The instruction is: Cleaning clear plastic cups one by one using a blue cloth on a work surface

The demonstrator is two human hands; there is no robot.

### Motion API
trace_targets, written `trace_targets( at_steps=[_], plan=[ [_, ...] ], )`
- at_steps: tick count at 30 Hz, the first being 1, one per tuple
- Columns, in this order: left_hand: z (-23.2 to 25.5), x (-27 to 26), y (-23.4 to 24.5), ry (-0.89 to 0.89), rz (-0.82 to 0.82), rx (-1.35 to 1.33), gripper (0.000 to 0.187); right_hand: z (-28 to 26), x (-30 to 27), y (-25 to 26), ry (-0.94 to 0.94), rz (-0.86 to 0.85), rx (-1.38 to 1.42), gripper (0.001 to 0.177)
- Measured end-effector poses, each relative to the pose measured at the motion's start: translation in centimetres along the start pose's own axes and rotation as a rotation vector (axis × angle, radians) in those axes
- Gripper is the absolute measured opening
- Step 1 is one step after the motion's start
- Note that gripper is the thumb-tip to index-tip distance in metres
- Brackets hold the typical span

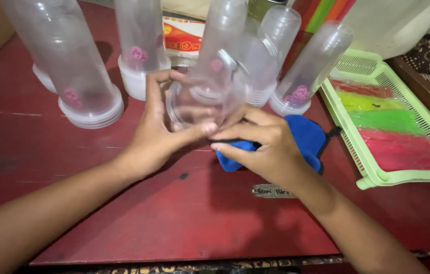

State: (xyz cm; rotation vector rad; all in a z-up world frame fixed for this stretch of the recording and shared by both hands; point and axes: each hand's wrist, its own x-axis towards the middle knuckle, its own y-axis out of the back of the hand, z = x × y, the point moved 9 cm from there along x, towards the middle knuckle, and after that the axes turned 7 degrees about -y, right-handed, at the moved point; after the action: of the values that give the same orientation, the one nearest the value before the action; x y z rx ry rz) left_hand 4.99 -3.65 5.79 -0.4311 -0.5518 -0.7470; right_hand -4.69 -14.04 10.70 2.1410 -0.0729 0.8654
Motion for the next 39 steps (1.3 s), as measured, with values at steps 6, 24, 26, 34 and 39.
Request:
trace_targets(
  at_steps=[6,24,26,34,39],
  plan=[
    [0.1,0.2,2.5,-0.007,0.081,0.457,0.032,2.3,-1.0,3.9,-0.231,0.394,0.201,0.028],
    [-0.8,-0.1,0.9,0.026,0.014,-0.025,0.080,7.0,-1.3,3.3,-0.325,0.420,0.539,0.030],
    [-0.5,-0.3,-0.1,0.013,-0.046,-0.142,0.077,9.6,-2.1,2.3,-0.357,0.409,0.572,0.032],
    [-1.0,-0.7,-1.0,0.154,-0.097,-0.056,0.081,6.2,-1.2,0.1,-0.223,0.061,0.088,0.012],
    [-1.8,-0.4,0.1,0.146,-0.010,-0.221,0.070,4.8,-0.4,-0.6,-0.299,-0.256,0.266,0.026]
  ],
)
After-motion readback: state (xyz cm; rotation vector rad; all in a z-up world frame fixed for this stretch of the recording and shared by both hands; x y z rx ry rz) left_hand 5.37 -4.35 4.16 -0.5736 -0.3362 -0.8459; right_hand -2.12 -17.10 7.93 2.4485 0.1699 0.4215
